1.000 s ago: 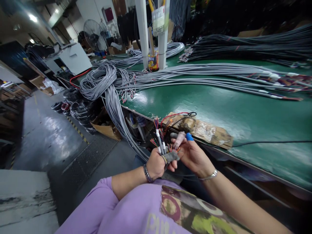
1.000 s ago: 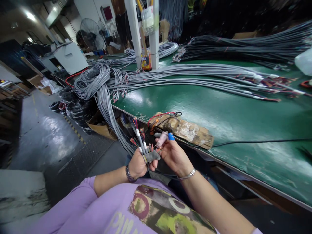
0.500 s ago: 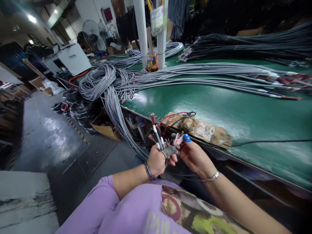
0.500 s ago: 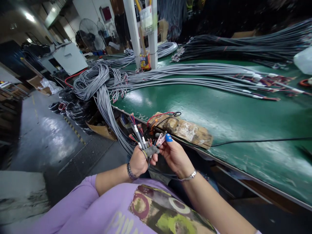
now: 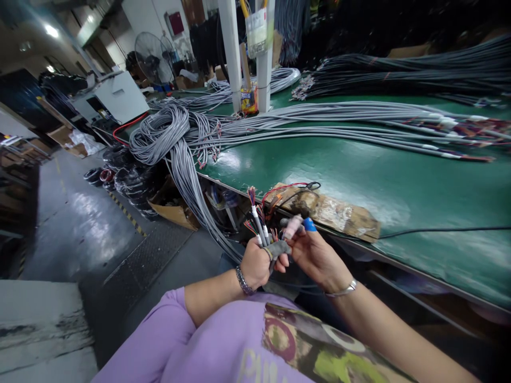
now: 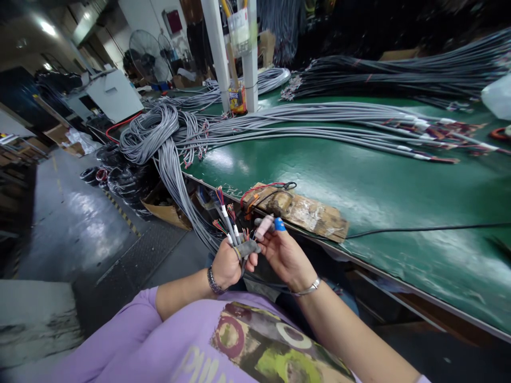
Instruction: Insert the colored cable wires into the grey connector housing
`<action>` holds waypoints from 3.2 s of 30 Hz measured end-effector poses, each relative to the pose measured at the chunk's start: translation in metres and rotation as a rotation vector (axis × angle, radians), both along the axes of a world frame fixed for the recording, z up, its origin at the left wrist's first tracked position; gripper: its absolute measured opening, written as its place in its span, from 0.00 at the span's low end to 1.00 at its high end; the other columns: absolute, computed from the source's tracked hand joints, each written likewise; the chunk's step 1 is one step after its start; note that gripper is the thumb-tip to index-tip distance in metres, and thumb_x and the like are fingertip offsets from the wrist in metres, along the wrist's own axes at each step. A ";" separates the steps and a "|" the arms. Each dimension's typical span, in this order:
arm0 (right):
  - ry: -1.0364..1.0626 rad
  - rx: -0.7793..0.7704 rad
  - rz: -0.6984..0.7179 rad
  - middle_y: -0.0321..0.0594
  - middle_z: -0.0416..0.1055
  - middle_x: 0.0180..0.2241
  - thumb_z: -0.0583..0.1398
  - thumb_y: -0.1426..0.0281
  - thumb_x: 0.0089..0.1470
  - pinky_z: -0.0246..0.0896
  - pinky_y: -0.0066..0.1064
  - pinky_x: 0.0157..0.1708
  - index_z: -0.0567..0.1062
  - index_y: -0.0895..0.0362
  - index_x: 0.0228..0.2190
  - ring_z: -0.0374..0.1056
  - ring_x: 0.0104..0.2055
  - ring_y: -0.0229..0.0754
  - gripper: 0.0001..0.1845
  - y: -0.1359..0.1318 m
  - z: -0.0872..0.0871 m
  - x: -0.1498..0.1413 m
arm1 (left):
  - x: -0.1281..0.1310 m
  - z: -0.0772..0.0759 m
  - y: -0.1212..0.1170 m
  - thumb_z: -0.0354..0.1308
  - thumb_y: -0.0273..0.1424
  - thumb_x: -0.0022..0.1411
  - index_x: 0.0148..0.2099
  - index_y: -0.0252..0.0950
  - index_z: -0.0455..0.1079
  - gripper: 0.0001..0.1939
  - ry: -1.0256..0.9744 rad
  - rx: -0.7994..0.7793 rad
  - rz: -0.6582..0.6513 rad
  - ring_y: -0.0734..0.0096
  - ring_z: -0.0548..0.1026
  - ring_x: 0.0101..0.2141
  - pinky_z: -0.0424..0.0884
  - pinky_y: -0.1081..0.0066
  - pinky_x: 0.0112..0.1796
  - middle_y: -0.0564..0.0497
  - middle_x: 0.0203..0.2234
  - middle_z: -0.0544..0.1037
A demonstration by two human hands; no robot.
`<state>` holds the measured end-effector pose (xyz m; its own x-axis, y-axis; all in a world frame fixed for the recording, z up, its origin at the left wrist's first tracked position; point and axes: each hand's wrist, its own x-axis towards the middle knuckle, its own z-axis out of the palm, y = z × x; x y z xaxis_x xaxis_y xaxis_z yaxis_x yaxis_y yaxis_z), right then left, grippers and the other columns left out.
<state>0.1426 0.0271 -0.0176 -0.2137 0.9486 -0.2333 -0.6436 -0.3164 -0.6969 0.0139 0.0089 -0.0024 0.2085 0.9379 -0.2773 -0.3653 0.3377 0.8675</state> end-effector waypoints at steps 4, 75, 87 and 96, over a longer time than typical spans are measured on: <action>0.067 -0.115 -0.037 0.39 0.74 0.28 0.63 0.48 0.47 0.68 0.31 0.28 0.76 0.52 0.28 0.69 0.29 0.41 0.20 -0.003 -0.007 0.009 | -0.005 -0.002 -0.006 0.69 0.44 0.42 0.26 0.32 0.66 0.21 0.024 -0.009 -0.003 0.79 0.64 0.11 0.59 0.78 0.13 0.53 0.13 0.71; -0.649 0.191 -0.047 0.38 0.73 0.28 0.71 0.55 0.35 0.65 0.32 0.33 0.78 0.55 0.27 0.66 0.30 0.40 0.19 -0.034 0.005 0.028 | -0.022 -0.016 -0.010 0.67 0.42 0.45 0.24 0.30 0.68 0.19 0.091 -0.049 -0.139 0.78 0.65 0.11 0.59 0.77 0.13 0.52 0.13 0.71; -0.605 0.038 0.167 0.31 0.62 0.18 0.67 0.48 0.38 0.61 0.29 0.24 0.69 0.56 0.23 0.58 0.21 0.34 0.25 -0.043 0.007 0.012 | -0.019 -0.019 -0.014 0.66 0.45 0.47 0.24 0.31 0.67 0.21 0.170 0.007 -0.174 0.79 0.66 0.13 0.59 0.78 0.15 0.51 0.15 0.72; -0.875 0.408 0.063 0.38 0.70 0.25 0.65 0.57 0.45 0.60 0.32 0.31 0.77 0.55 0.23 0.63 0.29 0.41 0.14 -0.037 -0.002 0.020 | -0.027 -0.021 0.000 0.68 0.44 0.42 0.26 0.31 0.67 0.21 0.056 -0.139 -0.217 0.79 0.65 0.12 0.59 0.77 0.15 0.52 0.13 0.71</action>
<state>0.1629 -0.0100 -0.0195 -0.1740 0.9847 0.0108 0.1648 0.0399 -0.9855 -0.0131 0.0085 -0.0235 0.3818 0.8246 -0.4174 -0.2242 0.5207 0.8238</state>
